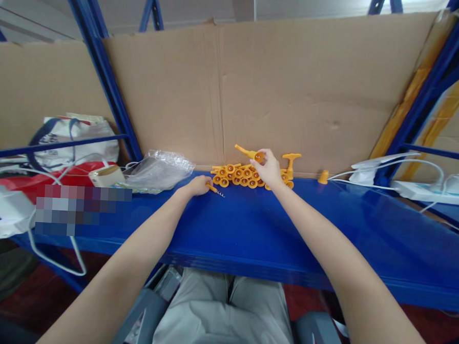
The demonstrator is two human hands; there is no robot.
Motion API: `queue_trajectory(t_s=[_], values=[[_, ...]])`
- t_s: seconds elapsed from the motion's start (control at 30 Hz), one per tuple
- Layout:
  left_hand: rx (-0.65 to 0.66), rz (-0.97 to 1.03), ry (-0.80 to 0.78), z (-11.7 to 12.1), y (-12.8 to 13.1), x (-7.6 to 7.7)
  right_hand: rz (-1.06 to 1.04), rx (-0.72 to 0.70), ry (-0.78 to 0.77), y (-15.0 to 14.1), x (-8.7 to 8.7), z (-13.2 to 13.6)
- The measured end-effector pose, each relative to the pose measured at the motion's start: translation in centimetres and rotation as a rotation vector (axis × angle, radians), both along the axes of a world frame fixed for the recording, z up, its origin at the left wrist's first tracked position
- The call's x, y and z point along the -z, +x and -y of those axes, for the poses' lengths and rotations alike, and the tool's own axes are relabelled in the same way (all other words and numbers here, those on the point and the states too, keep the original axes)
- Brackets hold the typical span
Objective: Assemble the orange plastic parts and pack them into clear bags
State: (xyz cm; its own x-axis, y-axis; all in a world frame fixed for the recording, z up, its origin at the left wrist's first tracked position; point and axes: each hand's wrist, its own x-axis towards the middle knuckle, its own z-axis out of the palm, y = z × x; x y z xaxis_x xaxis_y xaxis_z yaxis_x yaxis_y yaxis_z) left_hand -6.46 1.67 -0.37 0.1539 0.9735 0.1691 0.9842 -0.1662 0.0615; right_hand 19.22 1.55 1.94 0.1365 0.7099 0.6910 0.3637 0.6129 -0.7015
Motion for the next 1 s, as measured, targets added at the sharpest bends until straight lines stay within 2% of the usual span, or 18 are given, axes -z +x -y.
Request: queue_trajectory(t_s=[0.13,0.3,0.4,0.5,0.63,0.73,0.87,1.0], values=[[0.009,-0.007,0.004,0.0,0.1,0.1,0.203,0.103,-0.037,-2.5,-0.8,-0.6],[0.001,-0.007,-0.005,0.0,0.3,0.2,0.413,0.308,-0.146,-5.0,-1.4,-1.5],[0.009,-0.006,0.001,0.1,0.4,0.3,0.545,0.377,-0.222,-5.8,-1.1,-1.9],[0.016,-0.015,0.0,0.2,0.5,0.4,0.717,0.376,-0.286,-5.9,-0.4,-2.2],[0.017,-0.026,-0.019,0.1,0.6,0.3,0.863,0.366,-0.287,-5.2,0.2,-2.5],[0.022,-0.022,-0.03,0.1,0.7,0.2,0.877,0.305,-0.348,-4.2,-0.2,-2.7],[0.028,-0.028,-0.034,0.2,0.7,0.1,0.864,0.181,-0.363,-2.1,-1.9,-3.3],[0.026,-0.054,-0.032,0.2,0.7,0.0,0.807,0.214,-0.291,1.1,-4.3,-4.3]])
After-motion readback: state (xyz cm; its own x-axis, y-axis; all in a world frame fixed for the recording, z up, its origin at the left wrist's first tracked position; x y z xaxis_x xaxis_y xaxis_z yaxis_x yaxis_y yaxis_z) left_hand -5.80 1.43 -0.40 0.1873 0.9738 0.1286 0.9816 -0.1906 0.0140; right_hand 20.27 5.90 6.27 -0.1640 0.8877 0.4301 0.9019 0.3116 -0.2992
